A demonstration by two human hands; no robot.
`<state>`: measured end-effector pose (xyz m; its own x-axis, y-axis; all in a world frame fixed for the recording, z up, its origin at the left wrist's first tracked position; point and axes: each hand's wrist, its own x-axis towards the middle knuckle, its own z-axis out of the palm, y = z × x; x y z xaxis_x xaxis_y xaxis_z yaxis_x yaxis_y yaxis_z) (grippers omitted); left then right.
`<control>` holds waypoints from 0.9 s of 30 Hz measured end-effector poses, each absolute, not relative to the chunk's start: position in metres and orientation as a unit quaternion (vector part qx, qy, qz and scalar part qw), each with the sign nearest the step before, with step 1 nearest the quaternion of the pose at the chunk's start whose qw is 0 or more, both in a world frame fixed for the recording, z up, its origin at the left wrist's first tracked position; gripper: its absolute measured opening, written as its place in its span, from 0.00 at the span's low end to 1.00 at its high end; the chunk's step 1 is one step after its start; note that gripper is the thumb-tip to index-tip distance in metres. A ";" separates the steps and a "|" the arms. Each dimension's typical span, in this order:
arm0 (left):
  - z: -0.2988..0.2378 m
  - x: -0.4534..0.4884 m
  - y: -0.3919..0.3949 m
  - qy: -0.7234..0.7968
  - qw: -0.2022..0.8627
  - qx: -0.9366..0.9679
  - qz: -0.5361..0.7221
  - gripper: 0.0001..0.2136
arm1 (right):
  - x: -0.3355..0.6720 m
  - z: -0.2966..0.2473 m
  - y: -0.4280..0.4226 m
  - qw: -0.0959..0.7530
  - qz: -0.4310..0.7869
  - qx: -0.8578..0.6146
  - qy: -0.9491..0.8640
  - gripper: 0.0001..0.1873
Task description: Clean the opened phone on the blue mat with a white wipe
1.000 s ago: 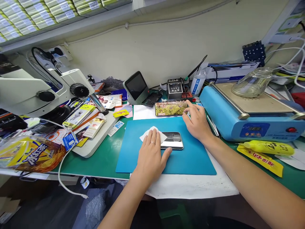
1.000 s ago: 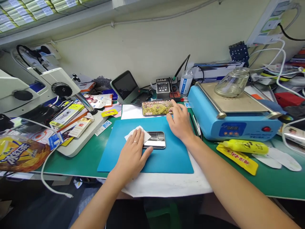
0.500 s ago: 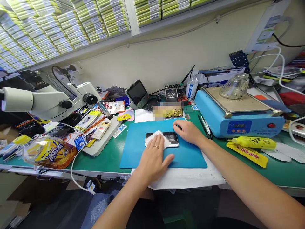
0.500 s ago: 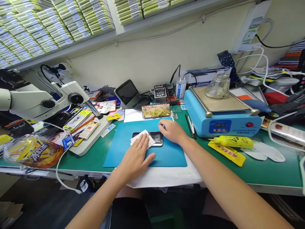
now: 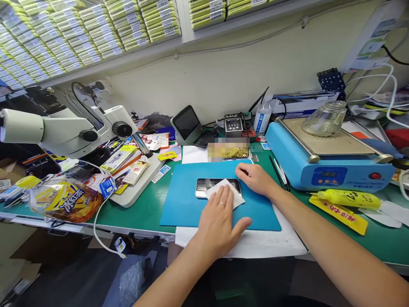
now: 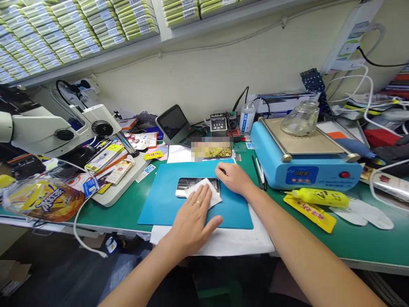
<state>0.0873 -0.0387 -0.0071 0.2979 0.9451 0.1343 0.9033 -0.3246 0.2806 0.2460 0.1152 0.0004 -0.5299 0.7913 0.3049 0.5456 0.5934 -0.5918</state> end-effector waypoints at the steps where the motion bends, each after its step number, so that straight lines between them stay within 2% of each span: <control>1: -0.008 0.077 -0.042 0.588 0.064 0.795 0.133 0.37 | 0.245 0.000 0.116 0.278 0.215 -0.396 -0.848 0.14; 6: -0.007 0.054 -0.022 0.621 0.032 0.775 0.117 0.35 | 0.241 -0.001 0.119 0.278 0.163 -0.407 -0.854 0.12; 10: -0.005 0.081 -0.003 0.604 0.043 0.784 0.133 0.39 | 0.239 -0.001 0.117 0.292 0.125 -0.410 -0.855 0.12; 14: -0.007 0.101 -0.015 0.564 0.069 0.811 0.139 0.41 | 0.240 -0.003 0.118 0.288 0.112 -0.408 -0.859 0.12; 22: -0.006 0.047 -0.029 0.598 0.038 0.791 0.126 0.35 | 0.235 -0.005 0.123 0.245 0.100 -0.437 -0.860 0.11; 27: -0.005 0.065 -0.007 0.605 0.052 0.783 0.133 0.39 | 0.230 -0.003 0.126 0.236 0.084 -0.466 -0.849 0.12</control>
